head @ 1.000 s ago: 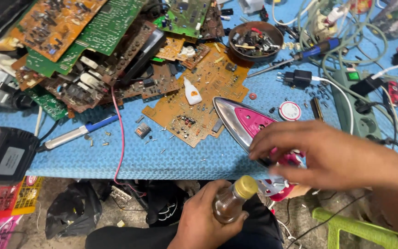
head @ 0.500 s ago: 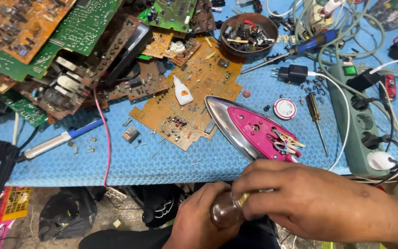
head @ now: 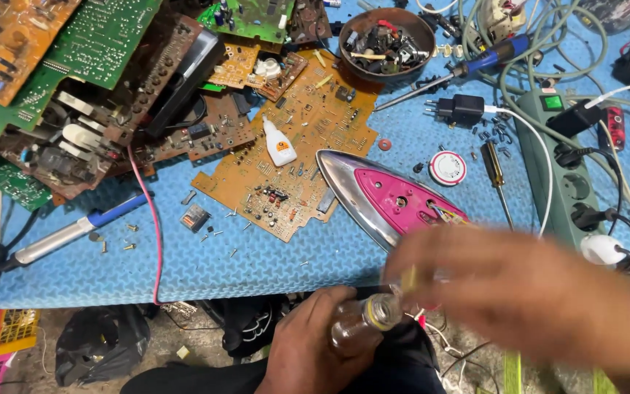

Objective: Disassembling and reassembling an electric iron for repair and cleaning on a workbench.

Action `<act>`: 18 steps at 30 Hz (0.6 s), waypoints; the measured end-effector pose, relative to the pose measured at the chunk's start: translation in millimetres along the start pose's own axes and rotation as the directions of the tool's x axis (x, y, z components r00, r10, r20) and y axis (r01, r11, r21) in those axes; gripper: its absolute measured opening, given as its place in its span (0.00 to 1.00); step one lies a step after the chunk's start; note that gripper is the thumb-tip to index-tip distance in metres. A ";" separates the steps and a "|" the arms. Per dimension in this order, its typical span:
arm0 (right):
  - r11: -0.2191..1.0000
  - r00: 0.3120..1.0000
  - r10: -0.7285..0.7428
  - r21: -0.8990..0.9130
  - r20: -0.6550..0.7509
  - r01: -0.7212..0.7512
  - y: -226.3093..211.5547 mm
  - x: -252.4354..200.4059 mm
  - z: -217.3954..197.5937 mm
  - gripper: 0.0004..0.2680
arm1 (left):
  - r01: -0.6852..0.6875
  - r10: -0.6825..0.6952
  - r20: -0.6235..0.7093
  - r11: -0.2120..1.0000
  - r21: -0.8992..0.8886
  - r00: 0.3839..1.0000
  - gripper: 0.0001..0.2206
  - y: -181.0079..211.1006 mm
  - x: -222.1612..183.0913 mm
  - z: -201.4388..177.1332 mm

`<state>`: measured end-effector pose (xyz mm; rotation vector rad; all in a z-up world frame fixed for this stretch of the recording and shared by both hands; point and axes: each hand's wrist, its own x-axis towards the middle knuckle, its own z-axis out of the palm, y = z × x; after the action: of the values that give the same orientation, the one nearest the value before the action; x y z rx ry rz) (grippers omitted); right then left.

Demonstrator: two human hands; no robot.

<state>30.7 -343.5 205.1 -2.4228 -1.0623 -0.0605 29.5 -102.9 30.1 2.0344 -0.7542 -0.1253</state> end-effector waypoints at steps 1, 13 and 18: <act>1.000 1.000 -0.002 0.001 0.004 0.002 24.6 1.6 -5.9 0.06 | 0.003 -0.003 -0.004 1.000 -0.002 1.000 0.30 0.8 0.4 -0.8; 0.374 0.451 0.889 -0.453 -0.073 -0.809 163.4 11.2 -3.6 0.17 | 0.117 -0.117 0.010 0.993 0.016 0.993 0.30 -6.3 -3.6 -11.6; 0.060 0.169 0.954 -0.395 -0.248 -0.917 153.6 -60.8 -6.7 0.13 | 0.123 -0.123 -0.034 0.992 0.004 0.992 0.30 -11.2 -3.3 -14.6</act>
<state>97.2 -476.4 132.7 -3.0638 0.9108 0.2697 37.4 -86.0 28.6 2.0838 -0.6094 -0.1592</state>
